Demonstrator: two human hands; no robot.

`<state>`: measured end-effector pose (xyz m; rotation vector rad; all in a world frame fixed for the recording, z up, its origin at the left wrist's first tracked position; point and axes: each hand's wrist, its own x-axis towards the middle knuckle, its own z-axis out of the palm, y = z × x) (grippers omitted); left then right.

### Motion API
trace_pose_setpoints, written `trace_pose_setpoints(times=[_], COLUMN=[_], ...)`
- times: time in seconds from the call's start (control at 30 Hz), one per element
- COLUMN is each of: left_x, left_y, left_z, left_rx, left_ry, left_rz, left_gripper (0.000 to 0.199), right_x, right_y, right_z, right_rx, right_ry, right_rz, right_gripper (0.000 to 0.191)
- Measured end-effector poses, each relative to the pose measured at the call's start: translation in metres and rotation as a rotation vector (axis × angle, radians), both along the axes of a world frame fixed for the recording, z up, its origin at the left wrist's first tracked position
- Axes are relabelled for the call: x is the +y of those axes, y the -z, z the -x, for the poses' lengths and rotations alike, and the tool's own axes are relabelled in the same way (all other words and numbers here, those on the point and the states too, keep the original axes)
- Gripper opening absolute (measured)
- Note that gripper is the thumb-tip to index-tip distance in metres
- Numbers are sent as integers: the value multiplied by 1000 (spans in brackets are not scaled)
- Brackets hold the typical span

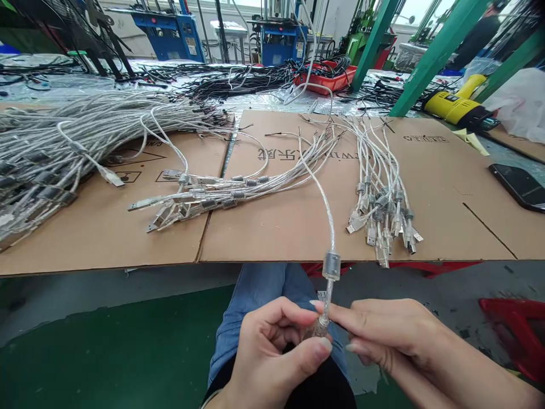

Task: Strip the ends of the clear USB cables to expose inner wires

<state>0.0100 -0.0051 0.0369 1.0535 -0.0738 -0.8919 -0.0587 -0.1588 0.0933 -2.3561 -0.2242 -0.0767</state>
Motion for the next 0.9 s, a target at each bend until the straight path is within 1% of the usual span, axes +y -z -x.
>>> trace_pose_setpoints(times=[0.2, 0.3, 0.43, 0.57, 0.73, 0.83, 0.9], left_x=[1, 1, 2, 2, 2, 2, 2], left_y=[-1, 0, 3, 5, 5, 6, 7], left_z=[0, 0, 1, 2, 1, -1, -2], left_rx=[67, 61, 23, -92, -231, -317, -365], left_ry=[18, 18, 28, -1, -28, -47, -55], left_rz=[-22, -22, -23, -40, -58, -36, -37], left_gripper=[36, 35, 30, 23, 16, 13, 12], right_x=[1, 1, 0, 2, 3, 1, 0], right_y=[2, 1, -3, -5, 1, 2, 2], right_z=[0, 0, 2, 3, 3, 4, 5], right_rx=[-32, -23, 37, 19, -79, -25, 24], right_ry=[43, 54, 30, 34, 49, 48, 23], right_rz=[-50, -69, -68, -17, -15, -10, -21], right_gripper=[30, 32, 29, 29, 32, 29, 28])
